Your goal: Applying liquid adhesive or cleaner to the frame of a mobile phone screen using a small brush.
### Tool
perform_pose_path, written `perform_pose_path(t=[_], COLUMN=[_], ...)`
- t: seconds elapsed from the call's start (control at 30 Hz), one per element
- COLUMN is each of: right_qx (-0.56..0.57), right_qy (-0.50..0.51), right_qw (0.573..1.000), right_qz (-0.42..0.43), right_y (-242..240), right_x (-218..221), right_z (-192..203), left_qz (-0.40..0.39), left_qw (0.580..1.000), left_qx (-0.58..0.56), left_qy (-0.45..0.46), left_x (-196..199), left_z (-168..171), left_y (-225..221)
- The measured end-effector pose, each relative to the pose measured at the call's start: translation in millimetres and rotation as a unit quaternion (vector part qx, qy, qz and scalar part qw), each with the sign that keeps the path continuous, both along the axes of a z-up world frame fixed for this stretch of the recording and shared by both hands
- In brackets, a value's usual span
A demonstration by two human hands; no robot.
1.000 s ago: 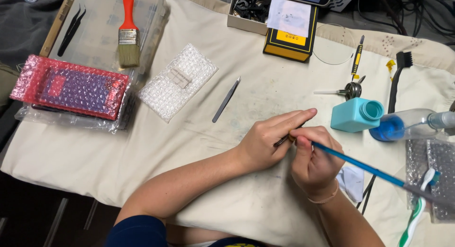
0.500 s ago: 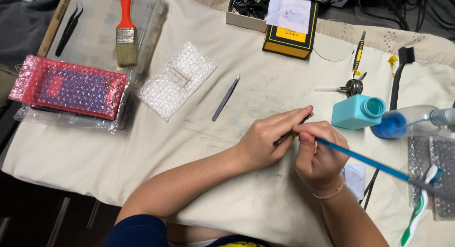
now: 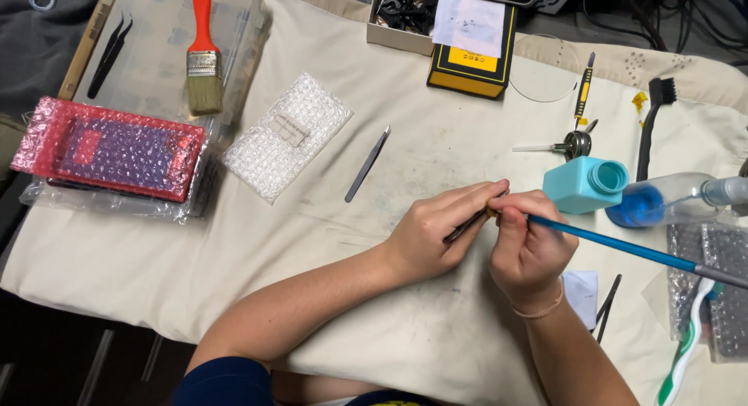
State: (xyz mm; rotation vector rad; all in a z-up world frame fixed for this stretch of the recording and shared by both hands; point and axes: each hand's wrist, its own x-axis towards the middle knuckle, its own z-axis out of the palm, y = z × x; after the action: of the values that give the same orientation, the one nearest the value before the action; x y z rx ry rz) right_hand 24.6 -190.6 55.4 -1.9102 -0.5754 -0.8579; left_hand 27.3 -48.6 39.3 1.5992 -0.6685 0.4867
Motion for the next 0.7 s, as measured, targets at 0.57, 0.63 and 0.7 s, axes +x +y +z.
perform_pose_path(t=[0.57, 0.63, 0.7], right_qx=[0.143, 0.154, 0.164], right_qy=[0.107, 0.115, 0.127], right_qw=[0.984, 0.981, 0.978], right_qz=[-0.025, -0.025, -0.023], right_y=[-1, -1, -1], right_x=[8, 8, 8], right_z=[-11, -11, -11], left_qz=[-0.007, -0.008, -0.005], left_qw=[1.0, 1.0, 1.0], left_qx=[0.001, 0.001, 0.007], left_qy=[-0.006, -0.006, -0.005], left_x=[3, 3, 3], left_z=[2, 1, 1], left_y=[1, 1, 1])
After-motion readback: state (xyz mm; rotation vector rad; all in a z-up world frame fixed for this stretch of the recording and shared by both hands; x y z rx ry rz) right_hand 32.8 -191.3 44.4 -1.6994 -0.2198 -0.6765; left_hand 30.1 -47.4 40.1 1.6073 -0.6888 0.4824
